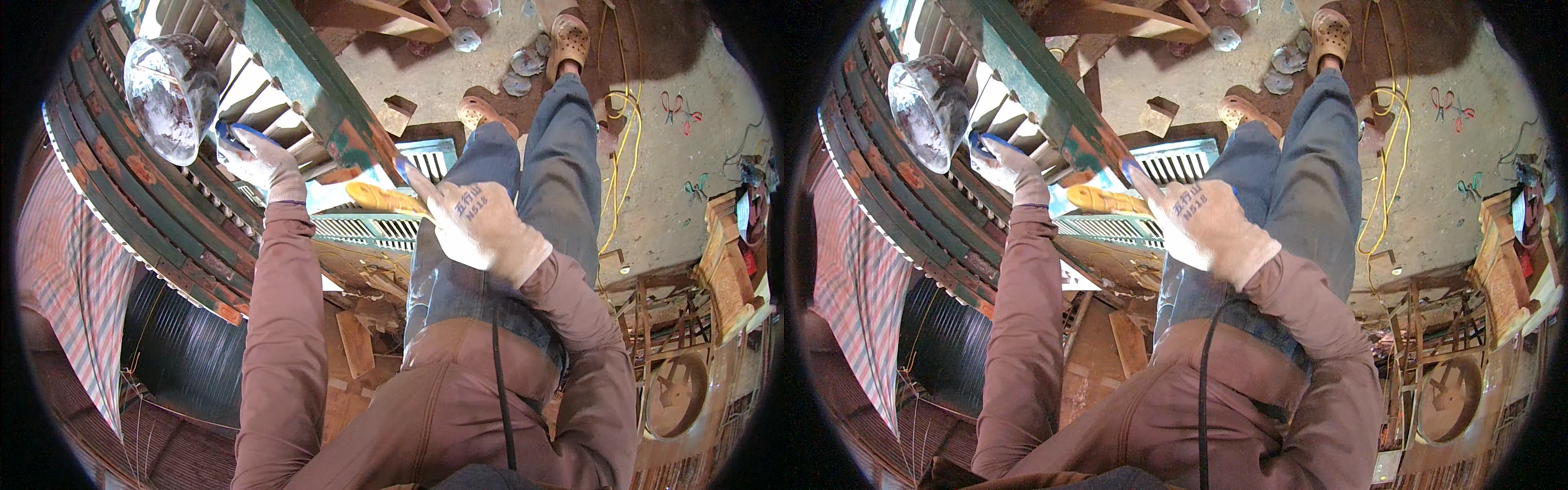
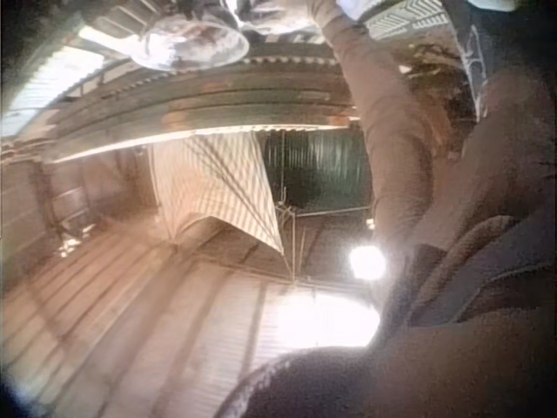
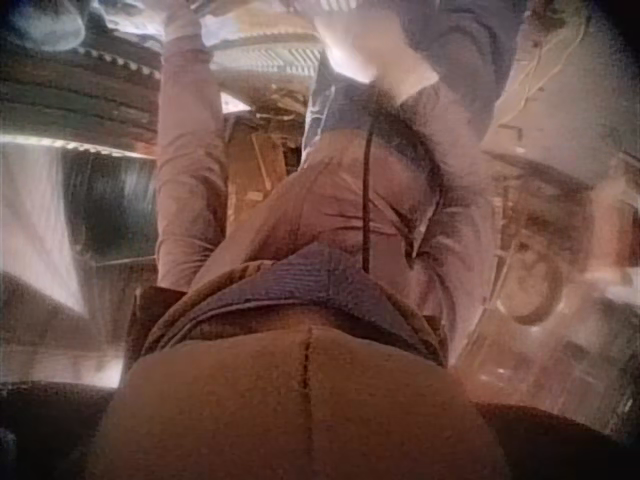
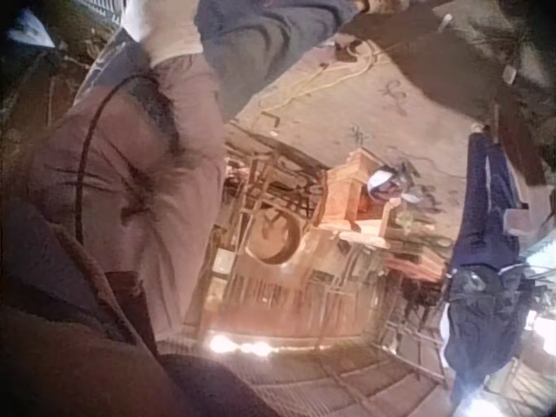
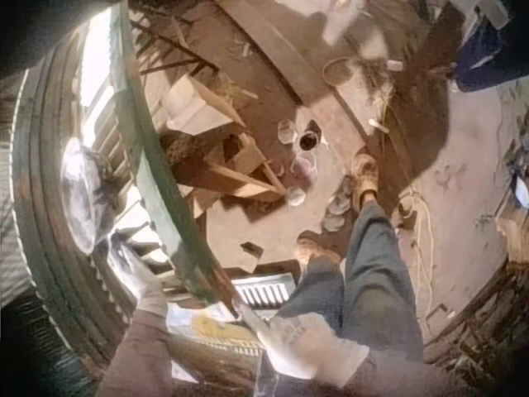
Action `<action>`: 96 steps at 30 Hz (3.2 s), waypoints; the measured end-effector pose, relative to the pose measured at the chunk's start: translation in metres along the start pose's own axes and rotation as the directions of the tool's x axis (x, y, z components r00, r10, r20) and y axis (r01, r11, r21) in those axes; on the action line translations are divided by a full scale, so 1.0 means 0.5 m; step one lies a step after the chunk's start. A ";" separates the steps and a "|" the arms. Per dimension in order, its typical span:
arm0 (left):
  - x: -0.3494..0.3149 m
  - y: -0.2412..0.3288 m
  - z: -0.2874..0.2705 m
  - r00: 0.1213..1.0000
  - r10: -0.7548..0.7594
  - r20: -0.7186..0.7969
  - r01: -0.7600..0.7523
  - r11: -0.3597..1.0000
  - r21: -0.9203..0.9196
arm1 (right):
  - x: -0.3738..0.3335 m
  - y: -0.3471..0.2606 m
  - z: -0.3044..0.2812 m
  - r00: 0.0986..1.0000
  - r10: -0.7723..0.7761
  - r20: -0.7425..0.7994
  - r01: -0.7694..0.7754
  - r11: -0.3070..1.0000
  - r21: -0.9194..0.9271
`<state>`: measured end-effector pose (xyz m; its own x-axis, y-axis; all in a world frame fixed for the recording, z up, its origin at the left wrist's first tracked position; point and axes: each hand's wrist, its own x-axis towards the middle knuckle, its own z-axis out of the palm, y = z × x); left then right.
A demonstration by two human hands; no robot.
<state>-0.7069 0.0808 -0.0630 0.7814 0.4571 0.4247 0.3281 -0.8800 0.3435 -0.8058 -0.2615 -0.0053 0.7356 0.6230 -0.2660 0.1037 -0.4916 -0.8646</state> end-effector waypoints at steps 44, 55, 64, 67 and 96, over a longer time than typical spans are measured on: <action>0.014 0.092 -0.060 0.987 -0.123 0.103 0.072 0.915 0.398 | 0.128 0.072 0.018 0.995 0.092 0.046 -0.095 0.992 0.081; -0.050 0.111 -0.111 0.865 -0.189 0.464 -0.061 0.879 0.472 | 0.120 0.041 -0.084 0.985 0.167 -0.049 -0.174 0.943 -0.284; -0.036 0.105 -0.100 0.716 -0.285 0.638 -0.005 0.911 0.413 | 0.248 -0.041 -0.185 0.878 0.042 -0.476 0.089 0.964 0.251; -0.028 0.110 -0.105 0.688 -0.301 0.660 0.010 0.914 0.405 | 0.307 -0.047 -0.190 0.821 0.111 -0.559 0.111 0.931 0.348; -0.019 0.105 -0.123 0.620 -0.311 0.720 -0.035 0.906 0.421 | 0.329 0.012 -0.165 0.816 -0.579 0.005 0.421 0.588 -0.691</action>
<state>-0.7299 0.0385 0.0026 0.7645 0.4643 -0.4471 0.4940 -0.8676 -0.0564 -0.6291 -0.2121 -0.0190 0.5367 0.7955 0.2814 0.8332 -0.4470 -0.3256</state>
